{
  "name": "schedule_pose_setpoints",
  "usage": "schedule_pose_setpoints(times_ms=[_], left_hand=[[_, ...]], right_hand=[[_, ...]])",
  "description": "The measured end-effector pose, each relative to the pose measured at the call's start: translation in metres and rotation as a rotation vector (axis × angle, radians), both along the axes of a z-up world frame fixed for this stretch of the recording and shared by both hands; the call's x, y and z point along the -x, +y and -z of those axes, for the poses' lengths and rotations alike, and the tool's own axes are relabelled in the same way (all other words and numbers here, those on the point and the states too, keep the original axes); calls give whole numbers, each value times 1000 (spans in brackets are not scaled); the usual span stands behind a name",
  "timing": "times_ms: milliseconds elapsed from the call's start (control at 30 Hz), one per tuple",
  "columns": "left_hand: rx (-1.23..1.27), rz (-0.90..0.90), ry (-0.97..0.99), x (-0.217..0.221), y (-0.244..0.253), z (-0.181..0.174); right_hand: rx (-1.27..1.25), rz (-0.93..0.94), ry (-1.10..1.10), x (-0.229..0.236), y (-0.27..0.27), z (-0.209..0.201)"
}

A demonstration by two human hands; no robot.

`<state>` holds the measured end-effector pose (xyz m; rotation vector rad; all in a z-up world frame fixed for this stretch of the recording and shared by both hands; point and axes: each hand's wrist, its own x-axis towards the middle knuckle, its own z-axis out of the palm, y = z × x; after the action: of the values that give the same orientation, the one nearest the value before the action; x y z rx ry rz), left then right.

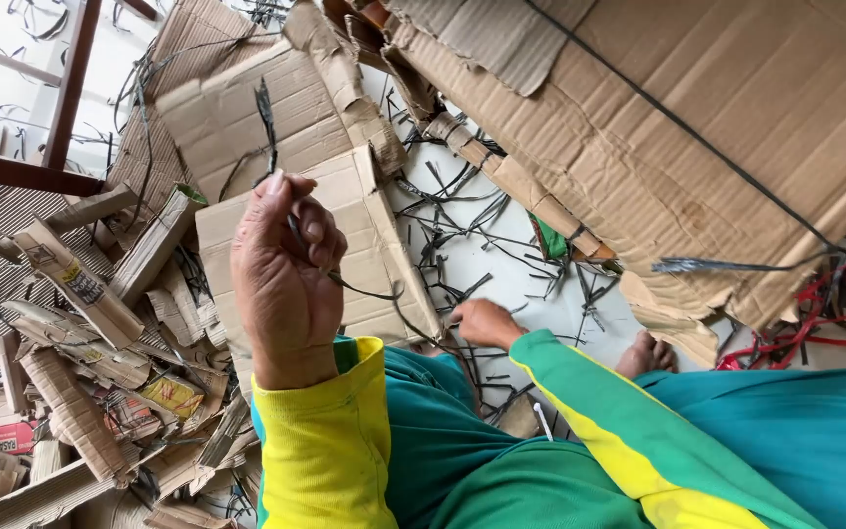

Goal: Tying cardboard padding to a wooden chair frame using thin flexible strips.

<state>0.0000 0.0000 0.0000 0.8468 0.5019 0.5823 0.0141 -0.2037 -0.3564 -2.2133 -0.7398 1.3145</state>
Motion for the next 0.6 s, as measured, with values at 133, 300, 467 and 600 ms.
schedule_pose_setpoints(times_ms=[133, 300, 467, 600], left_hand=[[10, -31, 23, 3, 0, 0], [50, -49, 61, 0, -1, -1], [91, -50, 62, -5, 1, 6], [111, -34, 59, -6, 4, 9]], right_hand=[[23, 194, -155, -51, 17, 31], [-129, 206, -528, -103, 48, -5], [-34, 39, -528, -129, 80, 1], [88, -85, -580, -144, 101, 2]])
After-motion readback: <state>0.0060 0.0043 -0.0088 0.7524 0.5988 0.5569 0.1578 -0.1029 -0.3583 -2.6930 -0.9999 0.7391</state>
